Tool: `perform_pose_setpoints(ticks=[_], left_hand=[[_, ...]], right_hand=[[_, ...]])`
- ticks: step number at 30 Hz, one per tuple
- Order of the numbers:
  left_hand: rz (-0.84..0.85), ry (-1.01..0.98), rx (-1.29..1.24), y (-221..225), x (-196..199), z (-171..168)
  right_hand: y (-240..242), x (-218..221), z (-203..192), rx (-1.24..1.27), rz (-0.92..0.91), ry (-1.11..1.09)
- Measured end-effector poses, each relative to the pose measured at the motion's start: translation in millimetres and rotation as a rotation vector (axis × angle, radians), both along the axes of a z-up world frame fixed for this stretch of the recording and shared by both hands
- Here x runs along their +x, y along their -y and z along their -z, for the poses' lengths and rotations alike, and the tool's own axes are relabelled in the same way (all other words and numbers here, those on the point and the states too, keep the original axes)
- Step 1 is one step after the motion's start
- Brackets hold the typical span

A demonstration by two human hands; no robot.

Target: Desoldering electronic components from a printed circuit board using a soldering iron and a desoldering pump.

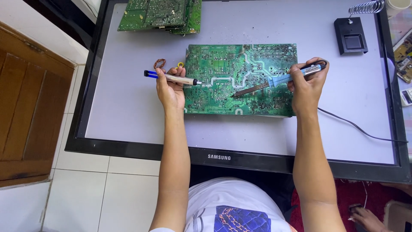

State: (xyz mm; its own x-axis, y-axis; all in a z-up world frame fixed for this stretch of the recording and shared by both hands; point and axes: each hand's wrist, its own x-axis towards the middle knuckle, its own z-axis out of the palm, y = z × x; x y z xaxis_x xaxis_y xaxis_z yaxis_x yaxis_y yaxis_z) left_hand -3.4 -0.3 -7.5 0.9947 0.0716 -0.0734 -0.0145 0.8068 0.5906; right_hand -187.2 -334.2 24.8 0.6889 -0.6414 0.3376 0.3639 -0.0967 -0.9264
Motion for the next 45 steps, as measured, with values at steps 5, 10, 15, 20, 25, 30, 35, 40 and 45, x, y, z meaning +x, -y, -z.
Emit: perform_pose_setpoints(ticks=[5, 10, 15, 20, 25, 30, 35, 40, 45], left_hand=[[-0.003, -0.002, 0.000, 0.4, 0.8, 0.2], [0.000, -0.013, 0.002, 0.2, 1.4, 0.2], [0.004, -0.010, 0.003, -1.1, -0.6, -1.6], [0.007, -0.011, 0.004, 0.8, -0.1, -1.4], [0.001, -0.032, -0.045, 0.9, -1.1, -1.0], [0.001, -0.030, -0.025, 2.1, -1.1, -2.8], [0.001, -0.016, -0.014, 0.7, -1.5, -3.6], [0.003, -0.009, 0.006, 0.6, -2.8, -6.2], [-0.013, -0.025, 0.002, 0.5, -5.1, -7.3]], right_hand=[[-0.3, -7.2, -15.1, -0.070, -0.084, 0.007], [-6.2, -15.7, -34.5, -0.028, -0.190, 0.001], [-0.3, -16.3, -26.2, 0.096, -0.272, -0.008], [6.6, -11.6, -16.9, 0.281, -0.290, -0.001], [1.7, -15.7, -25.5, 0.224, -0.300, -0.071], [-2.4, -11.5, -19.7, 0.176, -0.209, -0.118], [-2.7, -10.2, -16.3, 0.187, -0.203, -0.059], [-8.1, -11.7, -25.7, 0.191, -0.199, -0.067], [-10.0, -13.5, -26.9, 0.176, -0.213, -0.083]])
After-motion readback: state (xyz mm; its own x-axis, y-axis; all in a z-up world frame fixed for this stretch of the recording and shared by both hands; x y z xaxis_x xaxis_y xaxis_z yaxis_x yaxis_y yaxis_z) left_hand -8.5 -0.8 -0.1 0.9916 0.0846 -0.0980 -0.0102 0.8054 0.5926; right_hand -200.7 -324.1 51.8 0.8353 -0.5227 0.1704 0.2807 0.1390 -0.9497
